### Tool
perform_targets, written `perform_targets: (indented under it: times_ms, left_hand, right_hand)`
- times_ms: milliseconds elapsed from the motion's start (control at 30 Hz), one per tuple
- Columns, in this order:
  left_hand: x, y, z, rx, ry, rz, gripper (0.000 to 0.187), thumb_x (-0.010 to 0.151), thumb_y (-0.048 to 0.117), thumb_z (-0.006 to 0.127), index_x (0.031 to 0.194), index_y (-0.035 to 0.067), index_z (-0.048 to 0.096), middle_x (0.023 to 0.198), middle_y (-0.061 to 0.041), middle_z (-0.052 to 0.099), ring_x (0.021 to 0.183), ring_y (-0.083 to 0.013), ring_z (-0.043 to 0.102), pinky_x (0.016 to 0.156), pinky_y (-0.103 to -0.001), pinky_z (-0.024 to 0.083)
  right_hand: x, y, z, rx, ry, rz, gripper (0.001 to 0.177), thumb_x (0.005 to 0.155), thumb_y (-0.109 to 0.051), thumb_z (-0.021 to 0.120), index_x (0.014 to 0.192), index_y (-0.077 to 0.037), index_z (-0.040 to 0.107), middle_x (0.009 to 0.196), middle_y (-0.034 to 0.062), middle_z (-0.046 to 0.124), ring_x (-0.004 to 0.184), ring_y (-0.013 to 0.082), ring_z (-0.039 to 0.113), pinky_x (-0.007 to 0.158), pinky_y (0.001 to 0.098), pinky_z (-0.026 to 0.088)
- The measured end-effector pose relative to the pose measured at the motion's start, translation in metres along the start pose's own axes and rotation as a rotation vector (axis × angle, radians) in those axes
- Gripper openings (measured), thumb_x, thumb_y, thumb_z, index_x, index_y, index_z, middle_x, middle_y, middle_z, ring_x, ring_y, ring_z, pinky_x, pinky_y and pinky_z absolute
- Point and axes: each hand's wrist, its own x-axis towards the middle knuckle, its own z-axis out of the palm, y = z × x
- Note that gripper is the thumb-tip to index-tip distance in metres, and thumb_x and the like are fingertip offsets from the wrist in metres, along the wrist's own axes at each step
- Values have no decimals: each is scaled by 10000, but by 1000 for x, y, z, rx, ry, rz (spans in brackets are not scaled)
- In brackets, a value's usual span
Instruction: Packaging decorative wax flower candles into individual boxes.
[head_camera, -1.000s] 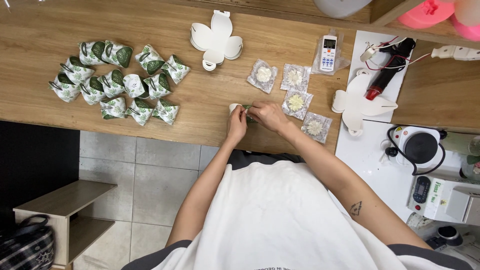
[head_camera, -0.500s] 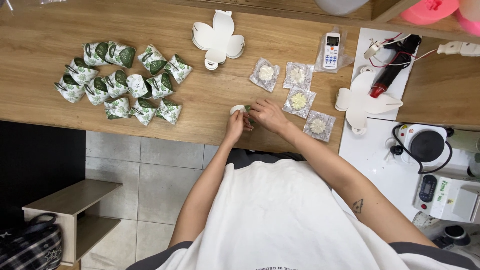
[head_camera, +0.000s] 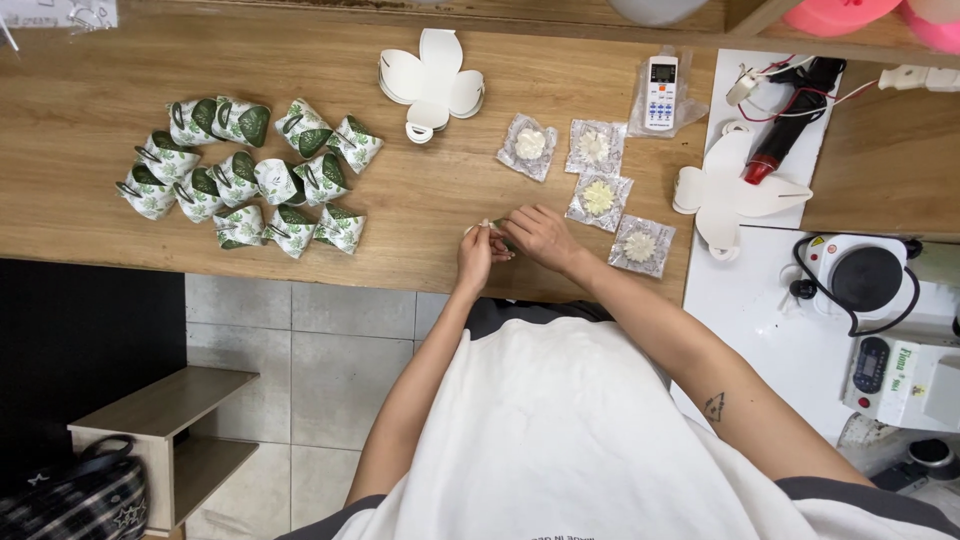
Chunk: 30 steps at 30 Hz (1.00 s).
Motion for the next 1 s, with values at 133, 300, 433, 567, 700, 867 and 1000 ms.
perform_targets:
  times_ms: [133,300,433,567,700,867,1000]
  left_hand:
    - [-13,10,16,43,-48,-66,475,1096,410,395,999,-5,604,745,-81,647,644,-182,696,602,-320,616]
    - [-16,11,21,24,-24,-124,566,1079,481,308,1013,28,641,792,-81,639,624,-169,706,596,-317,639]
    - [-4,-21,9,238,45,-14,347,1093,344,473,1031,12,552,820,-114,655,606,-171,662,553,-331,589]
    - [-20,-7,25,271,8,-58,203,1053,237,528,1064,48,457,785,-97,620,546,-166,656,472,-329,581]
    - [-32,19,42,363,-43,5,189,1057,255,510,1107,88,435,734,-72,591,512,-142,606,432,-302,521]
    - [-16,5,34,375,-110,45,227,1088,284,496,1039,63,491,748,-35,604,524,-121,588,454,-287,496]
    - [-1,-10,23,316,-210,-65,313,1127,314,450,982,55,550,693,-39,544,523,-112,575,472,-279,480]
  right_hand:
    - [-6,8,8,16,26,62,151,931,-202,776,900,-67,717,999,31,686,932,198,649,758,339,507]
    - [-25,13,5,211,134,405,137,1013,-182,722,1074,-64,758,1192,44,719,1093,239,660,913,370,542]
    - [-29,9,-29,276,81,403,243,924,-259,777,1073,-68,759,1132,72,692,1070,261,654,904,386,539]
    - [-34,-1,-39,265,-55,348,240,818,-192,808,1051,-134,800,1051,63,689,999,263,653,844,419,541]
    - [-30,-7,-37,334,-30,351,156,851,-105,810,1003,-82,780,1028,80,672,967,268,662,806,392,559]
    - [-37,0,-14,393,-8,341,125,856,-39,792,963,-3,739,1000,105,664,929,280,671,823,390,565]
    - [-40,-1,-17,439,36,393,148,854,-12,781,990,17,732,1024,124,675,922,290,689,801,381,570]
